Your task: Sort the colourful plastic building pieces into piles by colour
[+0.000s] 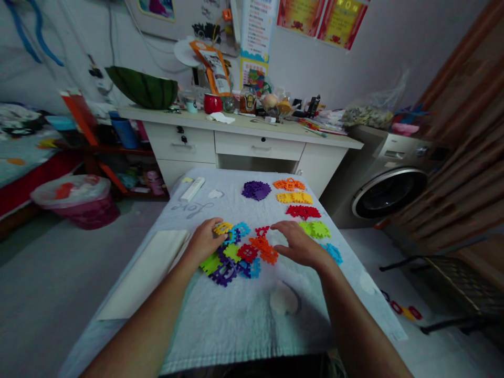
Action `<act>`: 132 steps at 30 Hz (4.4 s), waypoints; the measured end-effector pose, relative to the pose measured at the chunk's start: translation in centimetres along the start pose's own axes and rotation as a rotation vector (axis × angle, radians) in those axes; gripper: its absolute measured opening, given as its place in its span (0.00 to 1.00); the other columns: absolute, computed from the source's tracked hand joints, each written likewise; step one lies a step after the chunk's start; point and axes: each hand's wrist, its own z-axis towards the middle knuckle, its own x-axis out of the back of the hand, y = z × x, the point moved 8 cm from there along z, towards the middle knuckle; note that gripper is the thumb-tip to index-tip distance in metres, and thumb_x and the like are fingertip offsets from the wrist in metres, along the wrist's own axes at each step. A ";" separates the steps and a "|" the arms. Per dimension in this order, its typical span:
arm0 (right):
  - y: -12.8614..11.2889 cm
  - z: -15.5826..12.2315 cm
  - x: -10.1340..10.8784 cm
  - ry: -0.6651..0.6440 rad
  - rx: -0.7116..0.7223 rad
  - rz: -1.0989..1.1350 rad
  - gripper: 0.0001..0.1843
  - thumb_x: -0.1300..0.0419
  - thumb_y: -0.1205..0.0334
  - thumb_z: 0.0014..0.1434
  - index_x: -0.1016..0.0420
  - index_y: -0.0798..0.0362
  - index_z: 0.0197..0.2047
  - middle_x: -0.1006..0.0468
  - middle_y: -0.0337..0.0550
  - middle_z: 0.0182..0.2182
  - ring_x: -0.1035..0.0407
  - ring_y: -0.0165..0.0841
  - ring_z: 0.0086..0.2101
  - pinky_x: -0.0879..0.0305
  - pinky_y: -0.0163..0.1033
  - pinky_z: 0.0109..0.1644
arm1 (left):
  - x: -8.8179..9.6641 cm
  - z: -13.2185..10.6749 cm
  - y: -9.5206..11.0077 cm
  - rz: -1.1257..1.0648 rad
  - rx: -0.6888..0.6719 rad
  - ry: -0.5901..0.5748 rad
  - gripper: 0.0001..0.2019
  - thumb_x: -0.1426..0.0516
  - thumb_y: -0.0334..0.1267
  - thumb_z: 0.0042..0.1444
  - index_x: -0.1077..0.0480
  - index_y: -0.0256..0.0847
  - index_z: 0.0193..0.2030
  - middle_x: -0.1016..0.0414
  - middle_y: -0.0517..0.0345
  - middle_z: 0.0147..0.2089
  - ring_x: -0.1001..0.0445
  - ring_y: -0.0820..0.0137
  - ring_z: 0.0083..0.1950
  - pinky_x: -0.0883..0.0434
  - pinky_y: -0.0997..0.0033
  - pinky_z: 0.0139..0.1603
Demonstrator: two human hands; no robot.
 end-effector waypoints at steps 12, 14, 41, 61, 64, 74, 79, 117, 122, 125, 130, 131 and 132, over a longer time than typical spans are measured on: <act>-4.4 10.3 -7.8 0.017 0.032 0.147 0.25 0.43 0.64 0.60 0.35 0.57 0.61 0.30 0.54 0.58 0.38 0.42 0.57 0.45 0.49 0.62 | -0.3 0.1 -0.3 -0.063 -0.005 -0.014 0.21 0.41 0.36 0.47 0.32 0.42 0.51 0.25 0.52 0.50 0.26 0.60 0.53 0.30 0.56 0.57; -4.6 10.8 -8.1 0.020 0.044 0.159 0.26 0.43 0.66 0.60 0.36 0.55 0.62 0.30 0.52 0.58 0.39 0.41 0.58 0.46 0.48 0.62 | -0.2 0.0 0.1 -0.104 -0.028 -0.006 0.24 0.41 0.35 0.47 0.33 0.43 0.54 0.26 0.52 0.53 0.27 0.61 0.54 0.30 0.57 0.57; 15.0 10.6 1.9 0.285 -0.378 -0.204 0.26 0.33 0.58 0.52 0.28 0.54 0.54 0.31 0.51 0.47 0.34 0.42 0.49 0.39 0.45 0.55 | 0.8 -0.1 1.6 -0.027 -0.145 0.061 0.16 0.44 0.42 0.53 0.30 0.40 0.48 0.28 0.50 0.52 0.30 0.60 0.57 0.35 0.55 0.62; 14.5 11.7 1.8 0.295 -0.547 -0.308 0.24 0.43 0.66 0.59 0.31 0.49 0.59 0.37 0.53 0.60 0.43 0.49 0.57 0.43 0.52 0.57 | 1.0 -0.2 1.6 0.015 -0.137 0.045 0.15 0.44 0.42 0.53 0.29 0.40 0.47 0.27 0.51 0.51 0.29 0.60 0.55 0.33 0.57 0.60; 10.7 11.2 0.2 0.248 -0.407 -0.231 0.21 0.40 0.63 0.58 0.29 0.51 0.56 0.36 0.53 0.59 0.42 0.46 0.56 0.43 0.50 0.58 | 0.7 -0.3 1.6 0.021 -0.157 0.034 0.15 0.45 0.42 0.54 0.29 0.41 0.47 0.27 0.51 0.51 0.30 0.60 0.55 0.33 0.56 0.60; 2.8 7.4 -5.6 -0.131 -0.090 -0.162 0.19 0.43 0.72 0.56 0.27 0.55 0.51 0.27 0.51 0.48 0.34 0.37 0.47 0.42 0.39 0.51 | 0.0 -0.7 2.9 0.091 -0.153 -0.093 0.17 0.42 0.44 0.51 0.28 0.41 0.46 0.25 0.51 0.50 0.29 0.58 0.53 0.34 0.56 0.57; 3.7 6.8 -6.4 -0.138 -0.173 -0.242 0.21 0.49 0.79 0.55 0.26 0.55 0.48 0.26 0.51 0.44 0.33 0.36 0.43 0.43 0.36 0.46 | -0.3 -1.0 3.3 0.105 -0.143 -0.152 0.19 0.42 0.45 0.50 0.28 0.41 0.48 0.25 0.50 0.51 0.30 0.57 0.55 0.36 0.56 0.59; 18.7 4.4 4.9 0.157 -0.530 -0.036 0.08 0.39 0.75 0.50 0.26 0.55 0.34 0.24 0.39 0.26 0.34 0.28 0.25 0.43 0.30 0.28 | -0.2 -0.7 2.8 0.025 -0.121 -0.105 0.17 0.43 0.44 0.50 0.28 0.42 0.46 0.24 0.53 0.45 0.26 0.60 0.49 0.31 0.59 0.53; 19.0 4.9 4.5 0.138 -0.553 -0.162 0.13 0.42 0.77 0.52 0.24 0.55 0.38 0.20 0.46 0.34 0.29 0.32 0.32 0.39 0.32 0.35 | -0.3 -0.7 2.7 0.032 -0.116 -0.106 0.17 0.43 0.45 0.51 0.28 0.42 0.47 0.24 0.52 0.45 0.26 0.59 0.49 0.31 0.59 0.53; 19.0 4.6 4.7 0.201 -0.608 -0.222 0.16 0.45 0.76 0.55 0.24 0.58 0.46 0.21 0.53 0.40 0.28 0.36 0.37 0.38 0.35 0.40 | -0.3 -0.7 2.5 0.031 -0.110 -0.105 0.17 0.43 0.45 0.51 0.28 0.42 0.47 0.24 0.52 0.46 0.26 0.59 0.50 0.31 0.58 0.53; 15.9 4.5 3.8 0.239 -0.559 -0.207 0.16 0.45 0.74 0.56 0.25 0.57 0.47 0.22 0.51 0.43 0.29 0.36 0.42 0.38 0.36 0.44 | -0.2 -0.5 1.8 0.029 -0.079 -0.077 0.18 0.43 0.45 0.51 0.28 0.42 0.47 0.25 0.52 0.46 0.26 0.60 0.49 0.30 0.60 0.52; 14.6 4.6 3.2 0.228 -0.519 -0.183 0.14 0.45 0.73 0.56 0.25 0.56 0.45 0.22 0.50 0.42 0.29 0.35 0.41 0.37 0.36 0.44 | -0.2 -0.5 1.6 0.029 -0.073 -0.072 0.18 0.43 0.45 0.51 0.28 0.41 0.48 0.25 0.52 0.46 0.26 0.60 0.49 0.30 0.59 0.53; 13.1 4.7 2.5 0.213 -0.468 -0.149 0.13 0.44 0.72 0.56 0.25 0.55 0.44 0.22 0.48 0.41 0.29 0.35 0.41 0.37 0.36 0.44 | -0.2 -0.5 1.5 0.030 -0.068 -0.067 0.19 0.43 0.45 0.51 0.28 0.41 0.48 0.25 0.52 0.47 0.26 0.60 0.49 0.30 0.59 0.53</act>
